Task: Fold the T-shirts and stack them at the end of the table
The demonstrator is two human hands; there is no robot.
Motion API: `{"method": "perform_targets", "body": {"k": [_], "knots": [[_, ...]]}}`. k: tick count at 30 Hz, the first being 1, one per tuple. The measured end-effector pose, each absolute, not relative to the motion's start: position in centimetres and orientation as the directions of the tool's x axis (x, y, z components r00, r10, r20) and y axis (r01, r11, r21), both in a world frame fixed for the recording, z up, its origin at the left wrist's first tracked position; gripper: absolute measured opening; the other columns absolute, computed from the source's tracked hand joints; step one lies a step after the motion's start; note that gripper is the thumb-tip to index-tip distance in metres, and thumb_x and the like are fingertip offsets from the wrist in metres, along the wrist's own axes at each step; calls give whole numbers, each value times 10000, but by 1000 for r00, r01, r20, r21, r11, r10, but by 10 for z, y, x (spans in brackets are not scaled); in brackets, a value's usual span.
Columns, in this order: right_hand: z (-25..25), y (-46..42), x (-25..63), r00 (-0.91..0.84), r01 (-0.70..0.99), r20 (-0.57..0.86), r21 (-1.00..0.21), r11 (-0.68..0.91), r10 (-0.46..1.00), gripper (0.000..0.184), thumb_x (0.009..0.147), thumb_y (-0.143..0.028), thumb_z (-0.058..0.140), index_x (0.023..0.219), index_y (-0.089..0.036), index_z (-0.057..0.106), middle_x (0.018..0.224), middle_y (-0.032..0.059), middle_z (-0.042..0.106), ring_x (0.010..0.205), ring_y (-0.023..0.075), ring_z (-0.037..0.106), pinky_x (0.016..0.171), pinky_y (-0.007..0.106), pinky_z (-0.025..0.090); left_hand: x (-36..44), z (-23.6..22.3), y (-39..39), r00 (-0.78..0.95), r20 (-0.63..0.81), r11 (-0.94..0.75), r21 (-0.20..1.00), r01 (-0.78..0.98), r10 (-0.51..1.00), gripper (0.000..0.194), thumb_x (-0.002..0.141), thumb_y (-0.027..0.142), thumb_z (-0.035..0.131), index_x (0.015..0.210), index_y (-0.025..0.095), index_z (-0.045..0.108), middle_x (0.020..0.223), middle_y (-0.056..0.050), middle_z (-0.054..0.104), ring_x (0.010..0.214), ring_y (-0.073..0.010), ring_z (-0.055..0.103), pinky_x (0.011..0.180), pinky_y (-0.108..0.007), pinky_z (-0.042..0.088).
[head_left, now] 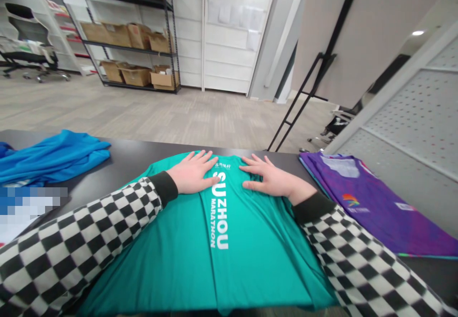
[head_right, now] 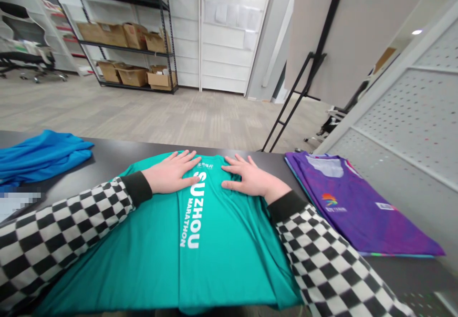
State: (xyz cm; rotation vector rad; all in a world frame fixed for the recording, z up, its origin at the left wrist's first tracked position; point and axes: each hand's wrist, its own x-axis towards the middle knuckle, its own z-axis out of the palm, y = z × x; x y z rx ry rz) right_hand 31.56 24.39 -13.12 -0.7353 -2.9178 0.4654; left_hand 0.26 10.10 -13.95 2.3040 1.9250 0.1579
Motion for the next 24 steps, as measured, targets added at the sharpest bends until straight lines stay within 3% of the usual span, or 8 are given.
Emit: {"method": "perform_targets", "body": {"k": [3, 5, 6, 9, 15, 17, 21, 24], "knots": [[-125, 254, 320, -813, 490, 200, -273, 828, 547, 431, 1152, -575, 570, 1332, -299, 847, 1577, 125, 726, 1534, 404, 608, 1324, 667, 380, 2, -141, 100, 180, -12, -176, 165, 971, 984, 997, 1074, 866, 380, 1843, 232, 355, 1913, -155, 205, 1781, -445, 181, 1424, -659, 151], [-126, 264, 323, -723, 603, 247, -229, 764, 645, 368, 1145, -493, 590, 1203, -237, 848, 1308, 147, 829, 1241, 338, 763, 1130, 496, 556, 2, -140, 99, 183, -6, -179, 167, 970, 983, 994, 1066, 871, 397, 1832, 237, 385, 1915, -152, 206, 1777, -464, 182, 1419, -681, 149], [-128, 268, 325, -687, 656, 235, -205, 726, 687, 331, 1119, -481, 638, 1146, -218, 836, 1197, 143, 837, 1108, 313, 779, 1015, 435, 585, 3, -139, 99, 183, -6, -180, 169, 969, 983, 989, 1064, 868, 406, 1826, 237, 399, 1915, -150, 207, 1775, -471, 181, 1417, -691, 150], [-132, 275, 327, -675, 698, 152, -184, 692, 722, 240, 1041, -446, 744, 988, -214, 773, 1032, 101, 806, 907, 263, 733, 824, 359, 545, 3, -137, 98, 183, -9, -179, 170, 969, 983, 969, 1071, 850, 418, 1822, 237, 409, 1915, -144, 218, 1774, -477, 177, 1416, -705, 147], [-125, 262, 321, -684, 603, 231, -354, 715, 692, 101, 1016, -282, 636, 923, -244, 640, 895, 37, 745, 819, 222, 676, 742, 325, 474, 3, -136, 98, 186, -19, -181, 161, 970, 982, 973, 1075, 848, 408, 1832, 236, 385, 1917, -142, 211, 1776, -472, 169, 1420, -698, 144], [-121, 257, 319, -652, 611, 247, -388, 690, 717, 122, 1018, -295, 621, 905, -253, 605, 840, 22, 722, 782, 218, 665, 706, 323, 453, 2, -137, 98, 189, -21, -183, 165, 969, 982, 981, 1073, 854, 402, 1832, 232, 386, 1918, -144, 205, 1776, -477, 168, 1420, -699, 138], [-119, 256, 316, -626, 634, 243, -394, 666, 741, 340, 1125, -501, 544, 908, -255, 635, 869, 58, 764, 818, 247, 704, 723, 341, 484, 3, -139, 99, 184, -3, -181, 174, 968, 983, 965, 1071, 851, 411, 1826, 250, 401, 1915, -134, 227, 1773, -475, 186, 1417, -699, 146], [-123, 256, 315, -649, 622, 245, -373, 688, 720, 359, 1163, -481, 498, 1041, -241, 735, 999, 97, 830, 941, 280, 766, 819, 366, 546, 4, -138, 99, 187, 19, -188, 167, 968, 982, 942, 1074, 836, 429, 1811, 250, 430, 1906, -144, 261, 1768, -475, 209, 1412, -705, 156]]}}
